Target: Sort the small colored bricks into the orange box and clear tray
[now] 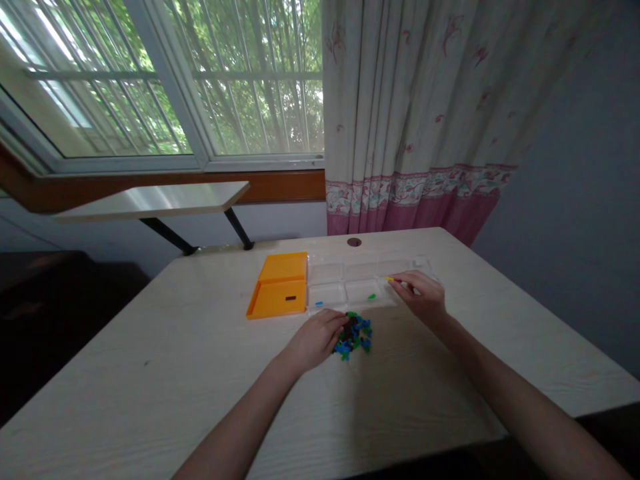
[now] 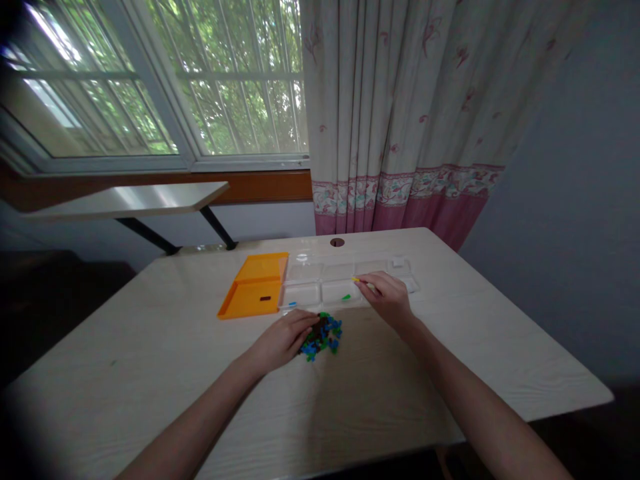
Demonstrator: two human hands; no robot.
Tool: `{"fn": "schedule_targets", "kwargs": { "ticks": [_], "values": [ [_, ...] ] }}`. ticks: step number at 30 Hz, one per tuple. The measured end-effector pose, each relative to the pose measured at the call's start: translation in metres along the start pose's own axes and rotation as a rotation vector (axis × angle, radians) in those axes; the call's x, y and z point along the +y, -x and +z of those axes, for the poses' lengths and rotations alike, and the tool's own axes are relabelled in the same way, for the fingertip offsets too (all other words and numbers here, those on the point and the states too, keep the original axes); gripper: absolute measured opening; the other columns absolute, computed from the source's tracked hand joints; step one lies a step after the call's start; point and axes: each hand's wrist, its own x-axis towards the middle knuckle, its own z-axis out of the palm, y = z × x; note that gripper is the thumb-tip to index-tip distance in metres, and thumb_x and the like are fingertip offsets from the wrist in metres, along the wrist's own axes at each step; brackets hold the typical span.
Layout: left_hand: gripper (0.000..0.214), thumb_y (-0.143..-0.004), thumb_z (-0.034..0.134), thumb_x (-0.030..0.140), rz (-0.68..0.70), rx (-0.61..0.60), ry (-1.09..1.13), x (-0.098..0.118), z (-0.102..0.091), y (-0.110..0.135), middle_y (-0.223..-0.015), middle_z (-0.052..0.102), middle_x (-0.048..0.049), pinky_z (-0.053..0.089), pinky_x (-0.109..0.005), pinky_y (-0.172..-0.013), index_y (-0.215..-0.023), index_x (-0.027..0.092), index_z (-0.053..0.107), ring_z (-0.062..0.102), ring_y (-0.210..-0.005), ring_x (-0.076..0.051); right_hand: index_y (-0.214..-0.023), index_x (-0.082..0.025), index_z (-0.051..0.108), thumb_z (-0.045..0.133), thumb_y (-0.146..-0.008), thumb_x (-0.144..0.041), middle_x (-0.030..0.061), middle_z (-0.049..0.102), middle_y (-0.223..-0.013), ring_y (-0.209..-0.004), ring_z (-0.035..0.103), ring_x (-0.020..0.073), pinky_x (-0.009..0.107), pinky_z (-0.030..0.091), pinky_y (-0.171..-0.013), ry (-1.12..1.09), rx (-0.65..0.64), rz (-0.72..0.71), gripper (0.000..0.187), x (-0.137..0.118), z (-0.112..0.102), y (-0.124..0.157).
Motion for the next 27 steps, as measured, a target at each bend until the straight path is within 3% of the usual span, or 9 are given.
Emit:
{"fn": "schedule_targets", "kwargs": {
  "ticks": [5,12,16,22,27],
  "values": [
    [0.031,-0.086,0.039,0.016,0.019,0.016,0.012,-0.003,0.002,0.001,-0.105,0.06,-0.0105,0.047,-0.033,-0.085,-0.112,0.015,0.055,0.055,-0.097,-0.018,-0.082,-0.018,0.063,0.054,-0.082,-0.025,0.0021,0.067,-0.079,-0.063,0.059,0.0107,0.021,0.043,-0.06,0.133,-0.195,-0.021,0.011,0.026,-0.014,-0.004],
    [0.027,-0.085,0.04,0.014,0.015,0.008,0.003,-0.003,0.001,0.0,-0.101,0.061,-0.009,0.047,-0.033,-0.083,-0.106,0.016,0.057,0.055,-0.094,-0.018,-0.08,-0.02,0.065,0.051,-0.079,-0.032,0.0032,0.066,-0.083,-0.07,0.06,0.0162,0.024,0.039,-0.056,0.399,-0.539,0.276,0.018,0.085,-0.039,0.001],
    [0.026,-0.084,0.041,0.014,0.002,-0.002,-0.003,-0.002,-0.001,0.0,-0.101,0.06,-0.0078,0.046,-0.032,-0.085,-0.105,0.016,0.056,0.054,-0.095,-0.017,-0.074,-0.019,0.066,0.053,-0.075,-0.033,0.0051,0.066,-0.074,-0.064,0.059,0.0174,0.024,0.035,-0.051,0.49,-0.679,0.44,0.019,0.101,-0.046,0.01],
    [0.023,-0.084,0.042,0.015,-0.026,-0.011,-0.029,0.0,-0.002,0.0,-0.099,0.057,-0.007,0.045,-0.031,-0.084,-0.104,0.017,0.054,0.053,-0.093,-0.017,-0.086,-0.02,0.066,0.05,-0.079,-0.031,0.0058,0.067,-0.082,-0.064,0.059,0.017,0.025,0.038,-0.053,0.452,-0.628,0.448,0.021,0.093,-0.042,0.006],
    [0.024,-0.085,0.041,0.015,-0.022,-0.004,-0.019,-0.001,-0.001,0.0,-0.097,0.057,-0.007,0.046,-0.029,-0.081,-0.104,0.018,0.054,0.053,-0.091,-0.017,-0.088,-0.018,0.063,0.045,-0.084,-0.028,0.0047,0.065,-0.085,-0.068,0.058,0.0144,0.026,0.044,-0.063,0.107,-0.553,0.233,0.021,0.042,-0.012,0.0]
  ]
}}
